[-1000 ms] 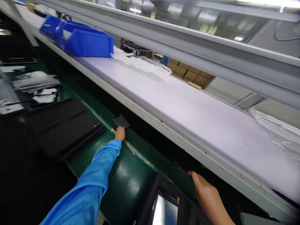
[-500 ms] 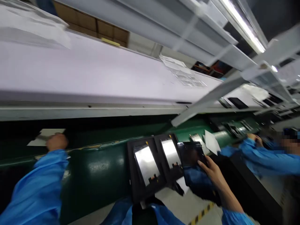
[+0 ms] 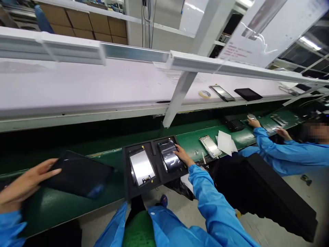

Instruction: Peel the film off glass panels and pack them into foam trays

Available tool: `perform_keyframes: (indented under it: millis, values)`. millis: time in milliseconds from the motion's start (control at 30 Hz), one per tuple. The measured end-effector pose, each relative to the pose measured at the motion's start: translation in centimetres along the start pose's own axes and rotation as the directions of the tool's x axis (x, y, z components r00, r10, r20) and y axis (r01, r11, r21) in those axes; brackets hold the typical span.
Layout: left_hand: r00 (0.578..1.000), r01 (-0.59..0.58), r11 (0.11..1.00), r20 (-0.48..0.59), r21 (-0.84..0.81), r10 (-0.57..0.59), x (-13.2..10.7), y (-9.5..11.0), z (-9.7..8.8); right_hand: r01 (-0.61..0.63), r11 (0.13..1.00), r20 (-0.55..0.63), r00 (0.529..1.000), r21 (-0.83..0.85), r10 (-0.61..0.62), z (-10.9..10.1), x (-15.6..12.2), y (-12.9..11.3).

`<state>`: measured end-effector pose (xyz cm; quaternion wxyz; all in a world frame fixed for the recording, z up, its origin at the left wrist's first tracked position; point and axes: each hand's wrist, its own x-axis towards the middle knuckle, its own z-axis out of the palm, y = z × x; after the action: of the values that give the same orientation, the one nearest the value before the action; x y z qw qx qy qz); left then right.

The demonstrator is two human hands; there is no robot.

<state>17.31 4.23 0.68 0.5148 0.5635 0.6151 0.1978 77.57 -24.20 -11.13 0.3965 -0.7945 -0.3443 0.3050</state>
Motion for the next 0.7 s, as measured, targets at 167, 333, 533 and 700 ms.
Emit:
perform_keyframes:
  millis: [167, 333, 533, 700]
  values:
    - [0.852, -0.125, 0.991, 0.506, -0.052, 0.134, -2.6, 5.2, 15.6, 0.190, 0.869, -0.043, 0.971, -0.457, -0.234, 0.4, -1.9, 0.3]
    - [0.792, -0.097, 0.994, 0.609, 0.055, 0.044, -0.9, 7.4, 25.9, 0.450, 0.801, -0.026, 0.866, -0.394, -0.499, -2.3, -9.3, 5.1]
    - [0.799, -0.112, 0.979, 0.601, 0.170, -0.014, -0.3, 8.8, 29.9, 0.264, 0.950, -0.088, 0.956, -0.164, -0.281, -8.0, -16.5, 16.1]
    - [0.793, -0.353, 0.835, 0.608, 0.421, 0.029, 2.4, 8.7, 32.5, 0.084, 0.986, -0.138, 0.985, -0.147, -0.104, -11.4, -19.5, 20.6]
